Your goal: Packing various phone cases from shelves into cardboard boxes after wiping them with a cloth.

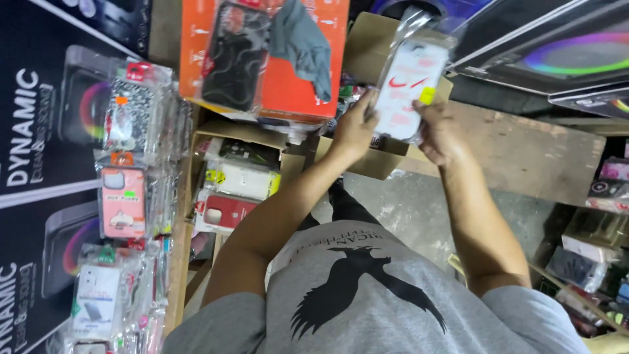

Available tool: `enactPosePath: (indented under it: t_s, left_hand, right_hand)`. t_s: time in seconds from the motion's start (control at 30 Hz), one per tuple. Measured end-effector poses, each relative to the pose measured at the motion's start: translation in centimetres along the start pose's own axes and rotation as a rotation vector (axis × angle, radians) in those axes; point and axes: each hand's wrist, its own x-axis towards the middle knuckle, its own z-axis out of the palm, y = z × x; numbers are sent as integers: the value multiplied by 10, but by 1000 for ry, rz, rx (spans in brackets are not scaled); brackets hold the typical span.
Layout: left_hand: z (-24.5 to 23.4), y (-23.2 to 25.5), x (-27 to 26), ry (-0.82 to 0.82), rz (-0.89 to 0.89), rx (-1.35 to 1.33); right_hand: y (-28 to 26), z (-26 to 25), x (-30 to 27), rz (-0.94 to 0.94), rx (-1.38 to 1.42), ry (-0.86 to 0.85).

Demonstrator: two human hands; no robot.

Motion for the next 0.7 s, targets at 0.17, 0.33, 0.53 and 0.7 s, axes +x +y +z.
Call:
enactPosePath:
  t_s: [0.17,0.33,0.53,0.7]
  left_hand:
    - [37,-106,30,99,-216,35]
    - [53,-143,36,199,-202,302]
    - [59,-175,41,344,-82,470]
    - [47,-153,14,123,-282,475]
  right_hand:
    - [135,-67,104,-192,-204,-42]
    - [190,-70,144,-73,-190,8]
    - [272,-78,219,-65,-135,29]
    - [359,-122,264,50,-923,-63]
